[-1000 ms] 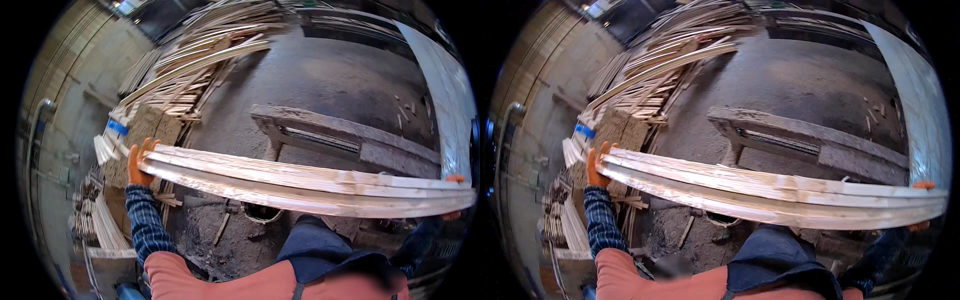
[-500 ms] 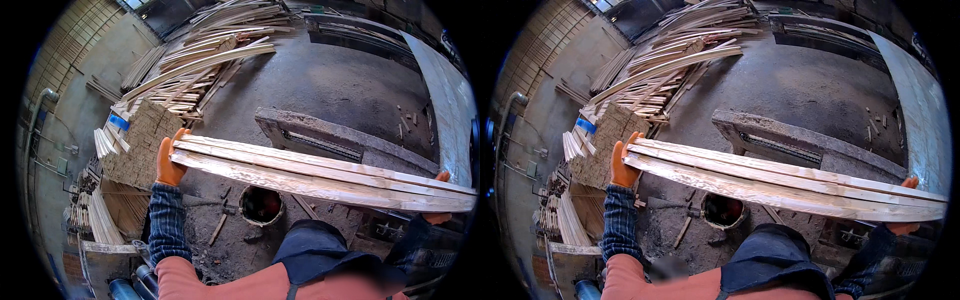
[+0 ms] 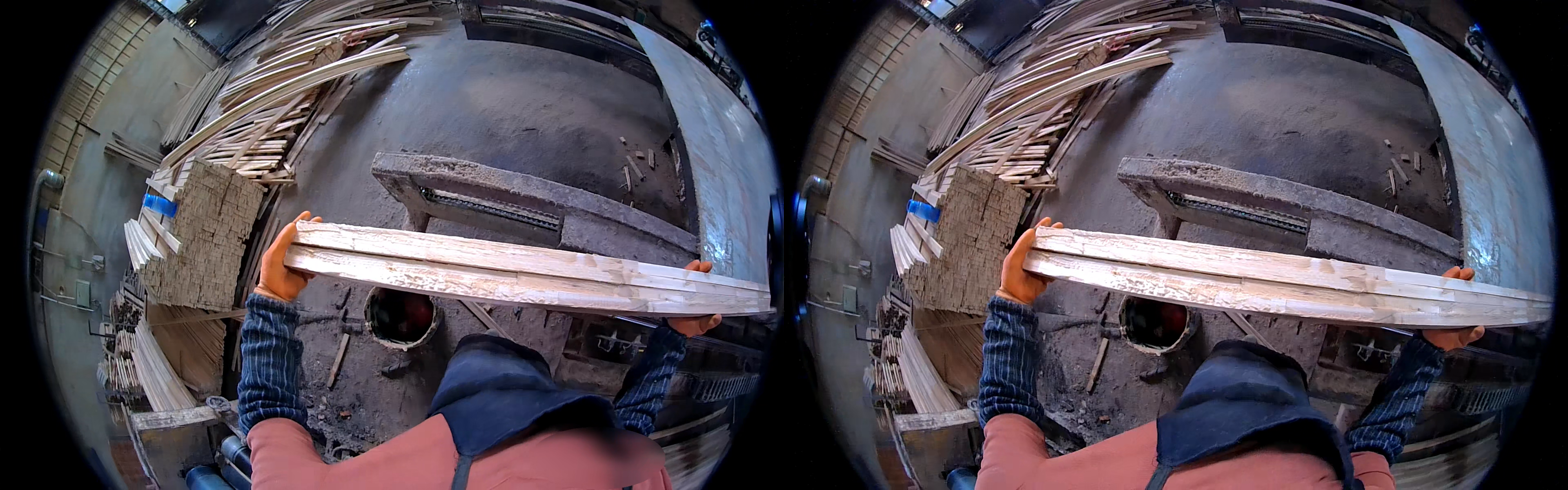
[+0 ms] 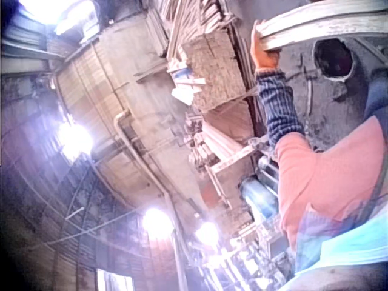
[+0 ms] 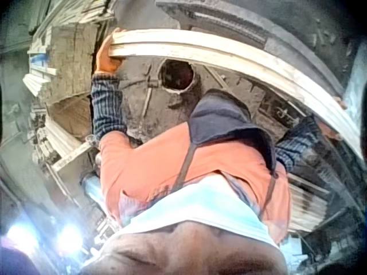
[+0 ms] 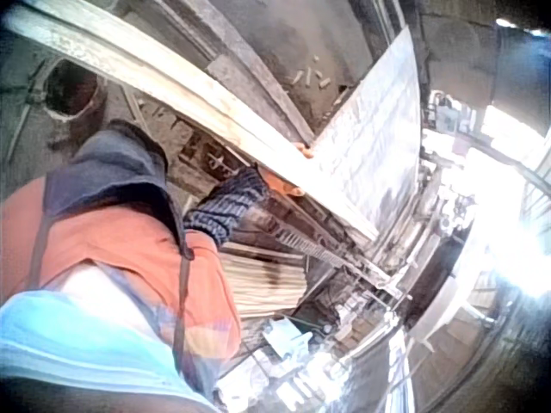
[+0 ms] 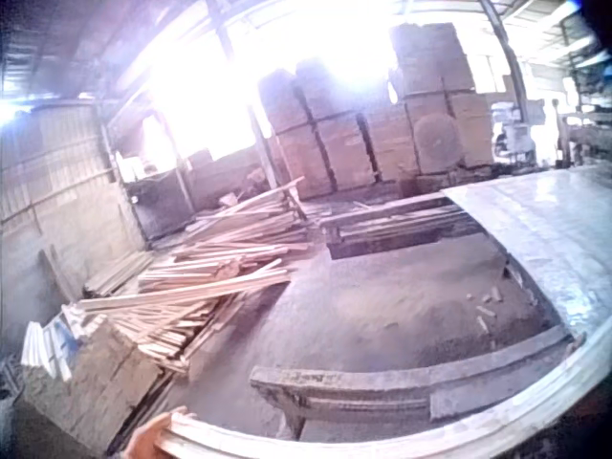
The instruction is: The person picks up a long wooden board, feeds it through a roller machine, places it onto a stack, and applies a substance from a bucket onto the machine rollers.
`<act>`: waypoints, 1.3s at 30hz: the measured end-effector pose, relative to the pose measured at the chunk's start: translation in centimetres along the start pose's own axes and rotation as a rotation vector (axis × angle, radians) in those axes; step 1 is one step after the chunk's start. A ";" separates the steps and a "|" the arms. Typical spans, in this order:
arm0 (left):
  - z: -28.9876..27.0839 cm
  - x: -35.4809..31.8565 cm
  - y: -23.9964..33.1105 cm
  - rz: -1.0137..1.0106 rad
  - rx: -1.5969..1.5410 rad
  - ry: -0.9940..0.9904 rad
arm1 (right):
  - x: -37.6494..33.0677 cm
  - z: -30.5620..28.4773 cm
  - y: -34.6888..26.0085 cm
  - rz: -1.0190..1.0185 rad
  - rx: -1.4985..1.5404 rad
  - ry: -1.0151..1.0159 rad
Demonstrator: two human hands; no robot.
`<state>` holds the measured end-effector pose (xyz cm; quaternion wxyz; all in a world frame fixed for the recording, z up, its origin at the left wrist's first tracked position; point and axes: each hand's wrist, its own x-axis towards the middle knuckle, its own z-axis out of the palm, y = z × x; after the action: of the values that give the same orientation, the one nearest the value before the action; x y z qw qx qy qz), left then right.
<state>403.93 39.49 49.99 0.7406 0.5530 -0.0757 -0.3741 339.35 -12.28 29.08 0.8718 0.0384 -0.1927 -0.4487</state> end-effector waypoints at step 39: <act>10.0 6.9 -16.1 0.160 -0.189 -0.064 | -2.4 5.0 43.8 0.367 -2.843 -0.644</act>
<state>396.04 25.72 37.55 0.8141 0.4606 -0.1078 -0.3367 369.84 16.24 43.51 0.1392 -0.9572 0.2175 -0.1309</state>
